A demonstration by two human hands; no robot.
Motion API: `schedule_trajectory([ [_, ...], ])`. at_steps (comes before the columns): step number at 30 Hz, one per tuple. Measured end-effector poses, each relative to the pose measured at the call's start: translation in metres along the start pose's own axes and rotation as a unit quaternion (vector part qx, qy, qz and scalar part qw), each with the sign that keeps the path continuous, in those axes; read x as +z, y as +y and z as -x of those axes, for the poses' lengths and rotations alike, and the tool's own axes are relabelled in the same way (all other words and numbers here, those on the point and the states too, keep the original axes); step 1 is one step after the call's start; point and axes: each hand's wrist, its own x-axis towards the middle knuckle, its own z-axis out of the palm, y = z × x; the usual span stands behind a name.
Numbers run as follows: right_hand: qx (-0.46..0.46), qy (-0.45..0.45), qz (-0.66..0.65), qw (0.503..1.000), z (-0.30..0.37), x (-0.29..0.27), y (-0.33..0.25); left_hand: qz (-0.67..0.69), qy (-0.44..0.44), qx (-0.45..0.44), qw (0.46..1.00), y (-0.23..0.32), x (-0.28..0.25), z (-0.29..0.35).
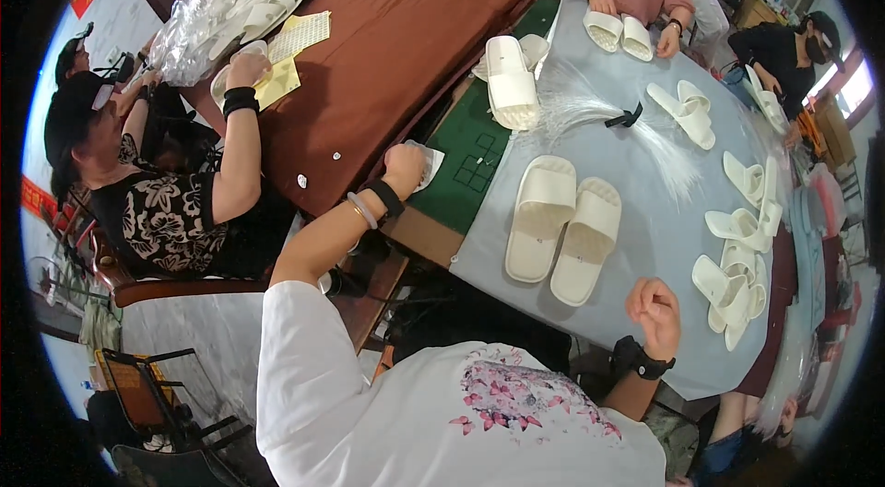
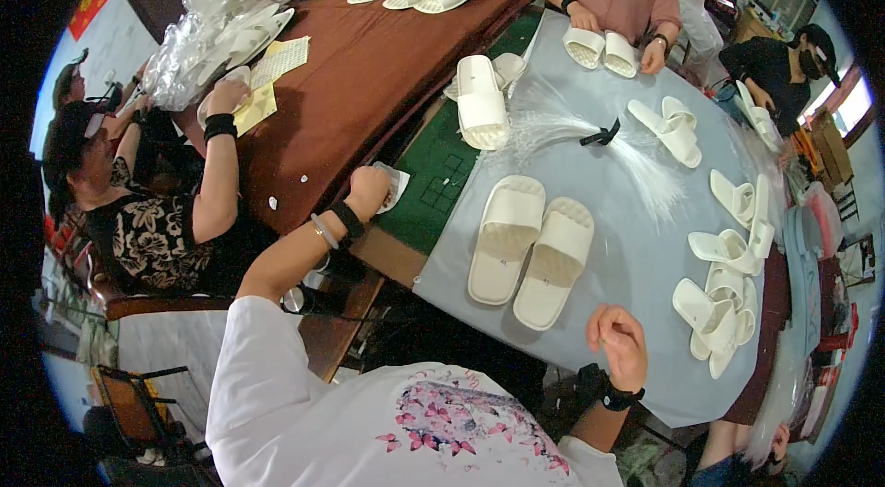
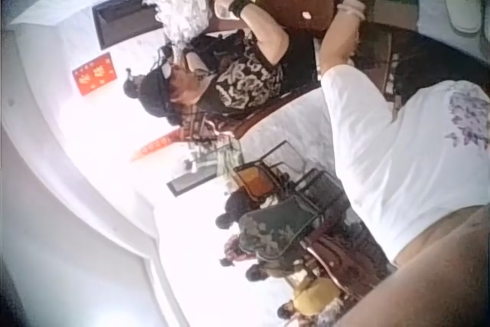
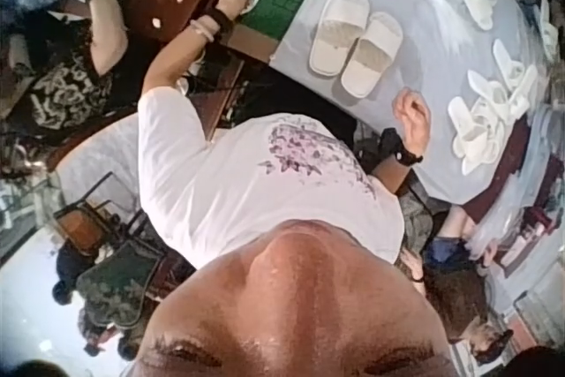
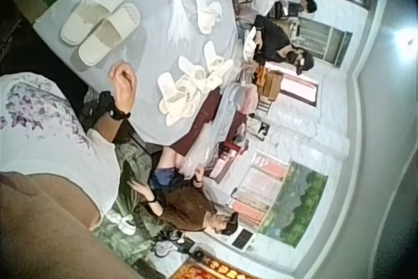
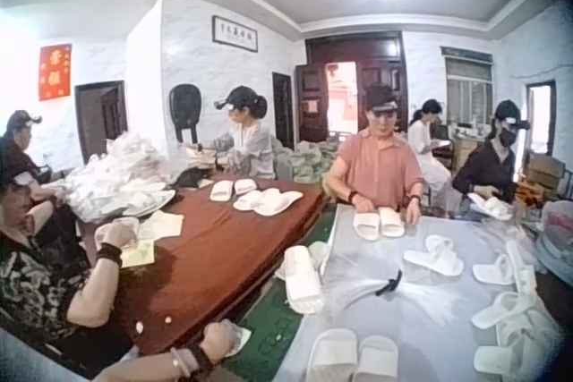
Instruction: Assemble and inspect components of white foam slippers by hand.
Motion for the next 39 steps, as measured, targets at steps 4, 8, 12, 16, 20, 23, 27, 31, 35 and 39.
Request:
schedule_trajectory([
  [4, 0.008, -0.015, -0.002, 1.000, -0.003, 0.003, 0.001, -0.009, 0.049, 0.035, 0.998, -0.002, 0.005, -0.001],
  [8, 0.012, -0.040, 0.000, 0.999, -0.004, 0.002, 0.002, 0.006, 0.058, 0.051, 0.997, -0.003, 0.001, 0.002],
  [12, 0.027, 0.004, 0.081, 0.996, -0.010, 0.004, 0.006, 0.049, 0.079, 0.075, 0.993, -0.004, -0.002, 0.006],
  [16, 0.047, 0.075, 0.297, 0.951, -0.023, -0.003, 0.031, 0.093, 0.121, 0.076, 0.985, -0.001, -0.007, 0.013],
  [20, 0.076, 0.091, 0.475, 0.872, -0.022, -0.001, 0.031, 0.113, 0.119, 0.067, 0.984, -0.007, -0.002, 0.014],
  [23, 0.079, 0.076, 0.471, 0.876, -0.022, -0.002, 0.018, 0.119, 0.091, 0.082, 0.985, -0.009, 0.002, 0.018],
  [27, 0.018, 0.063, 0.445, 0.893, -0.025, -0.007, 0.014, 0.105, 0.134, 0.022, 0.985, -0.001, -0.002, 0.033],
  [31, 0.045, 0.053, 0.462, 0.884, -0.032, 0.005, 0.012, 0.025, 0.206, -0.074, 0.975, 0.015, -0.001, 0.060],
  [35, 0.051, 0.024, 0.472, 0.880, -0.041, 0.013, 0.019, 0.075, 0.193, -0.109, 0.972, 0.028, -0.005, 0.082],
  [39, 0.055, -0.017, 0.475, 0.878, -0.051, 0.026, 0.022, 0.045, 0.159, -0.110, 0.980, 0.030, -0.012, 0.093],
])
